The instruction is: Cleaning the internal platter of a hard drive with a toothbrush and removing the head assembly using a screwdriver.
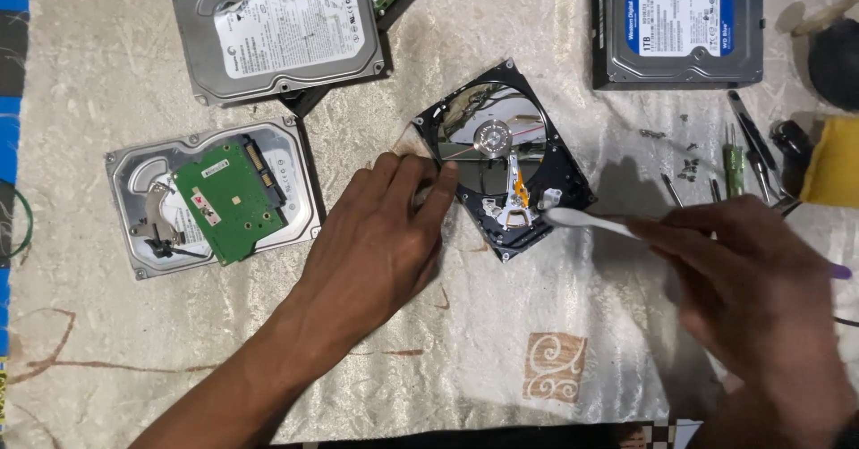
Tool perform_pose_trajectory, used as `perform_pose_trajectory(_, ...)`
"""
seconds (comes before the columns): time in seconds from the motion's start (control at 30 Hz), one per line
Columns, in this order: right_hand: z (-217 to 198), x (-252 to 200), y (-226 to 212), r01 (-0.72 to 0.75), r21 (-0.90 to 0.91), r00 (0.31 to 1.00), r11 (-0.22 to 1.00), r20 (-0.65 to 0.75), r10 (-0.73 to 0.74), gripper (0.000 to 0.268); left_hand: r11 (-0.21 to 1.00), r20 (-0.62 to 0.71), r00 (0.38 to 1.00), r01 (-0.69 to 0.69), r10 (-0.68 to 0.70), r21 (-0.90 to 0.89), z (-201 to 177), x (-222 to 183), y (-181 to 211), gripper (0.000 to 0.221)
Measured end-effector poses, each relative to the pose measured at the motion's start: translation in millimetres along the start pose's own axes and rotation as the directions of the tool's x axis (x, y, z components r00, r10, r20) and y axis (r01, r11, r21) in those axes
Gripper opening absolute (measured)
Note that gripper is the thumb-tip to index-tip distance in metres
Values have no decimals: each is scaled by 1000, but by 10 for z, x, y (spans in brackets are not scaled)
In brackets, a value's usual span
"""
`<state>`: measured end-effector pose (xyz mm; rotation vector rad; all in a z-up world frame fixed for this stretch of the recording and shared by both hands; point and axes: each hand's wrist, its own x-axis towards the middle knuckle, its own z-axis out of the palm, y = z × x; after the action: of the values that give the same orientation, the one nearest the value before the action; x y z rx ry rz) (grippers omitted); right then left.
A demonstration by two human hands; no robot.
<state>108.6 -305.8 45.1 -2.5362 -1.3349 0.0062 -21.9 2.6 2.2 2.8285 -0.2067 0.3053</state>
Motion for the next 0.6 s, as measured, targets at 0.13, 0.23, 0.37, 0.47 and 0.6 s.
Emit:
perform_pose_trajectory(0.13,157,-19,-130,138,-38,987,990,92,-134,57,1000,9,1000,4,-4,-2,-4,-5,19,57)
perform_pose_trajectory(0.23,28,-71,-154,68,124,996,990,48,-74,41,1000,37,999,11,-11,-10,-10,-5,16,61)
perform_pose_trajectory(0.37,74,-39,-68,-1,-100,999,995,-38,-3,38,1000,33,999,2,-2,-17,-31,-7,27,61)
perform_pose_trajectory(0.47,44,-23,-79,41,-57,999,998,13,-41,49,1000,40,999,4,-3,-27,-36,-19,28,62)
perform_pose_trajectory(0.6,21,-7,-71,-49,-187,991,981,-128,25,31,999,43,999,0,1,-35,-36,-10,29,59)
